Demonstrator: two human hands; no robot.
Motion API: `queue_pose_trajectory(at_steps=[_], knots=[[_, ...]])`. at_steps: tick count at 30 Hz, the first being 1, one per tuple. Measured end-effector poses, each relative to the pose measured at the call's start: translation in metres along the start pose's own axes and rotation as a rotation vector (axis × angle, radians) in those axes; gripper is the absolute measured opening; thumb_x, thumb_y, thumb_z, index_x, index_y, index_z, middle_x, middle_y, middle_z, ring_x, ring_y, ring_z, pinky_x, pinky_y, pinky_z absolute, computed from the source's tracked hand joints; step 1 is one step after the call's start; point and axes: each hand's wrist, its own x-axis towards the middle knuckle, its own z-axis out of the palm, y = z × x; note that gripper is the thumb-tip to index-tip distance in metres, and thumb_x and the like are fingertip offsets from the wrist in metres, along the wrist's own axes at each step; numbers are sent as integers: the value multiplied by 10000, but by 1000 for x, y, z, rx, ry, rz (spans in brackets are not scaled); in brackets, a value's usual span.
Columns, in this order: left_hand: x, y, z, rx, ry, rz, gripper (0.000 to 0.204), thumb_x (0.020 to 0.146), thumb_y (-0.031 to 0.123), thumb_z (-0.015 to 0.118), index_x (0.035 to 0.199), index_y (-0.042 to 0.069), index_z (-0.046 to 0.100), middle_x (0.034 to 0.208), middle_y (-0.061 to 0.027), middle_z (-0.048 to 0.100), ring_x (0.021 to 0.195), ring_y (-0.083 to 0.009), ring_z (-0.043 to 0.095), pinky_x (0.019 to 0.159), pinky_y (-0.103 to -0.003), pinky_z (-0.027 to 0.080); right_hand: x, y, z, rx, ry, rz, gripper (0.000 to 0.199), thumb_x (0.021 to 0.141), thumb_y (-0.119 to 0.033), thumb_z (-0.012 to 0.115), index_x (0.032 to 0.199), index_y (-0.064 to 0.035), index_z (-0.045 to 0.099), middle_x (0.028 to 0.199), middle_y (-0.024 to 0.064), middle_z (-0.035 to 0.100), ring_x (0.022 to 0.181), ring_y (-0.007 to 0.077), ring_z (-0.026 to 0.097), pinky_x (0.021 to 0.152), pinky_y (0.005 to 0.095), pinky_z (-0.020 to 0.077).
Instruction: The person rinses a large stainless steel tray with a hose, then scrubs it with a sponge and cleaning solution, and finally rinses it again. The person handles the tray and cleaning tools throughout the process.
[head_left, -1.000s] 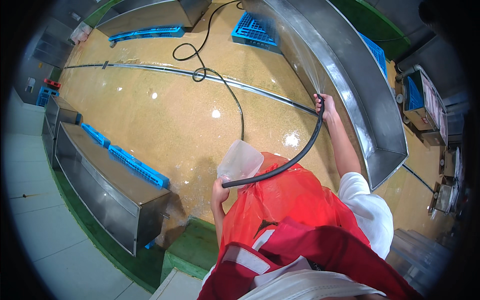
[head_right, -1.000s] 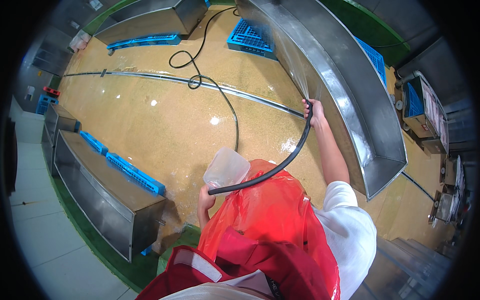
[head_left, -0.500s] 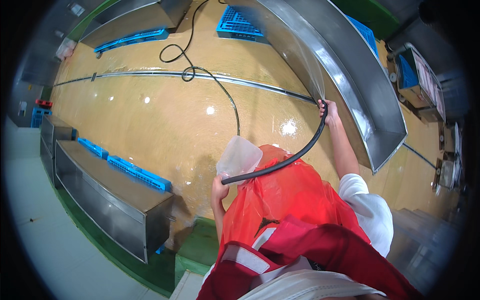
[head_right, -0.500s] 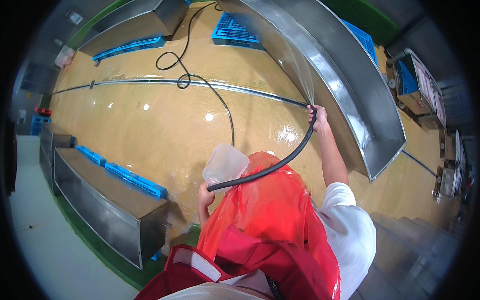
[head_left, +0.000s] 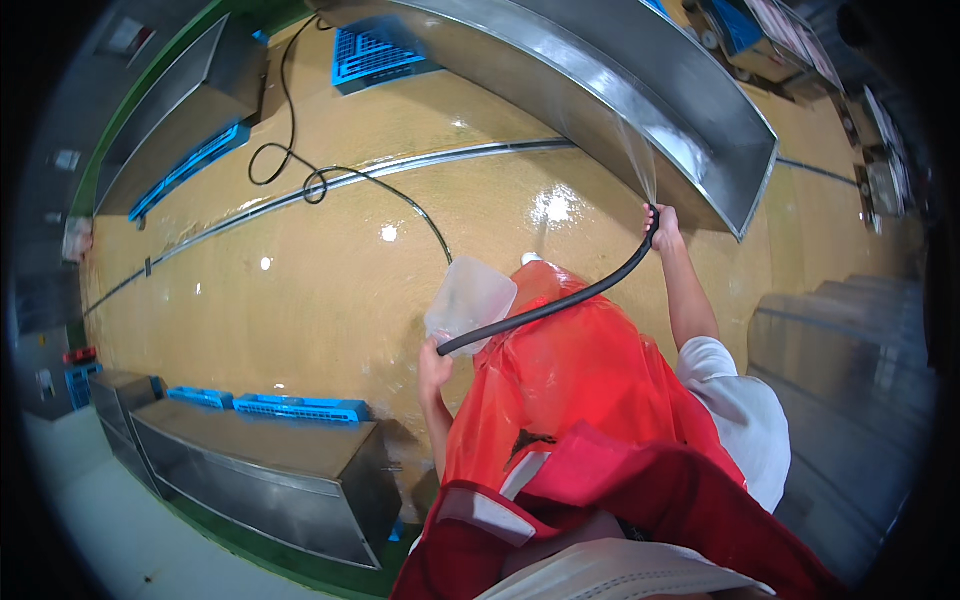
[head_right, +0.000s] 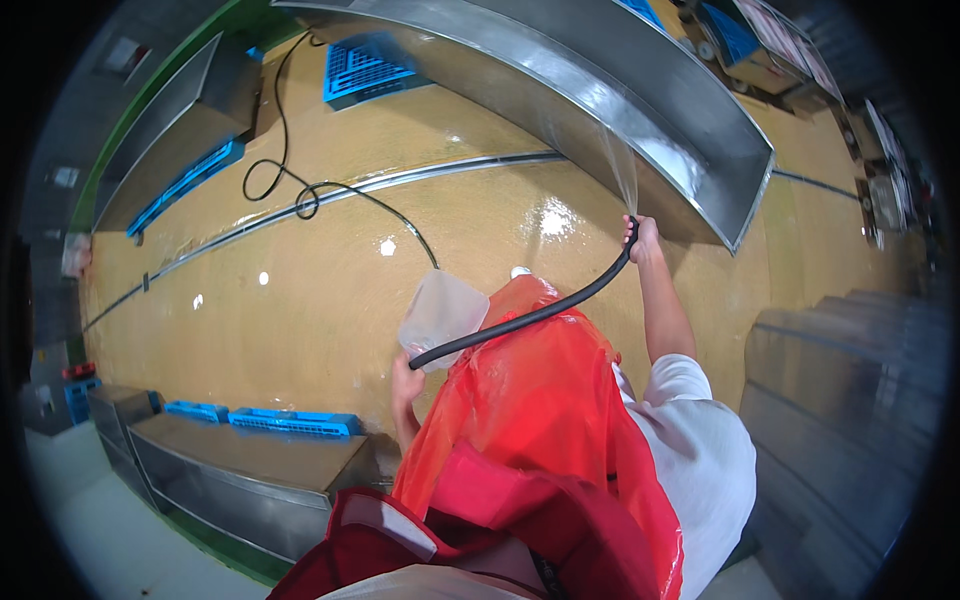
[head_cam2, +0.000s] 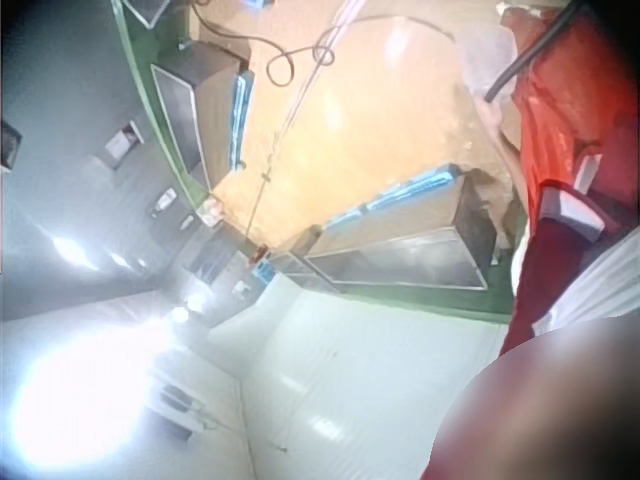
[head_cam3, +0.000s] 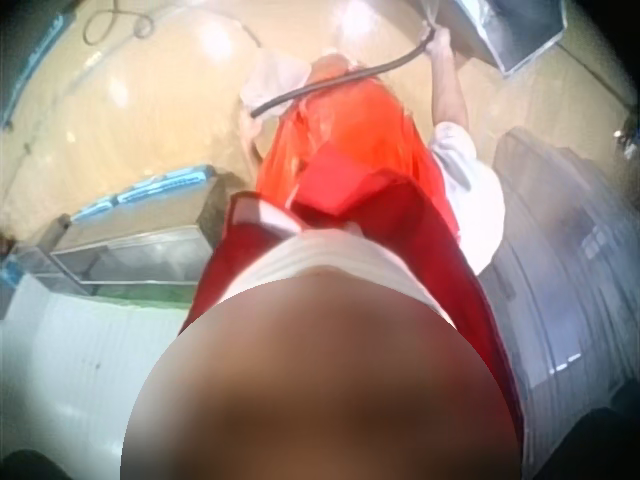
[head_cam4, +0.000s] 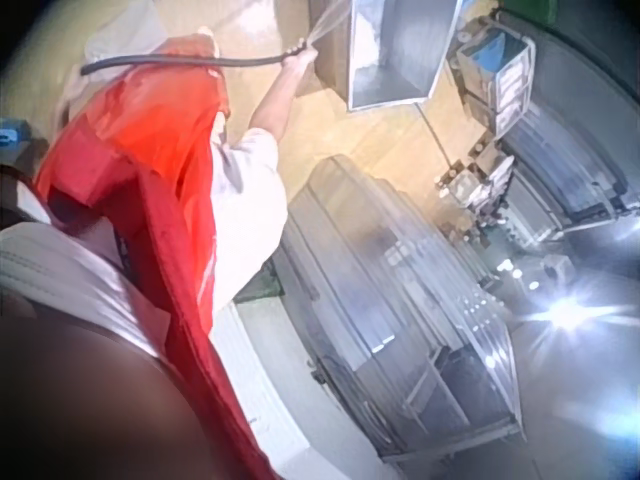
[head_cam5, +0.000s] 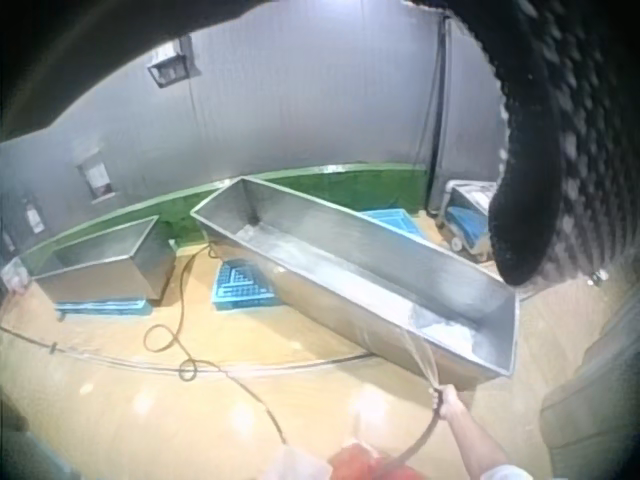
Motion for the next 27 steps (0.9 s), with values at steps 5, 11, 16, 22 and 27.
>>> queue_pose_trajectory(at_steps=[5, 11, 16, 22, 27], knots=[[23, 17, 0, 54, -144, 81, 306, 684, -67, 453, 921, -25, 643, 834, -256, 658, 816, -375, 659, 746, -414, 497, -2, 25, -93, 233, 128, -4, 323, 950, -239, 327, 787, -126, 582, 559, -74, 478, 429, 90, 386, 412, 258, 339], [54, 25, 15, 188, -322, 86, 291, 663, -41, 463, 906, -43, 623, 838, -294, 638, 827, -433, 643, 745, -442, 496, -34, 67, -197, 471, 317, -50, 311, 963, -252, 306, 783, -123, 525, 537, -69, 438, 434, 91, 388, 412, 258, 318], [65, 39, 26, 274, -354, 180, 330, 664, -56, 428, 918, -44, 638, 824, -257, 654, 799, -368, 653, 725, -411, 490, -57, 74, -237, 522, 424, -98, 308, 960, -249, 300, 770, -126, 509, 542, -65, 441, 435, 89, 387, 421, 266, 326], [70, 51, 21, 234, -395, 161, 342, 657, -72, 429, 923, -39, 641, 829, -241, 662, 813, -342, 654, 733, -402, 489, -48, 77, -218, 388, 311, -52, 320, 973, -226, 310, 812, -93, 553, 553, -67, 448, 435, 79, 386, 405, 243, 341], [56, 29, 3, 160, -330, 125, 306, 673, -75, 458, 916, -29, 637, 833, -242, 660, 810, -357, 651, 734, -414, 489, -20, 55, -156, 246, 94, 50, 339, 980, -235, 298, 870, -81, 578, 575, -79, 444, 442, 66, 372, 404, 234, 330]])
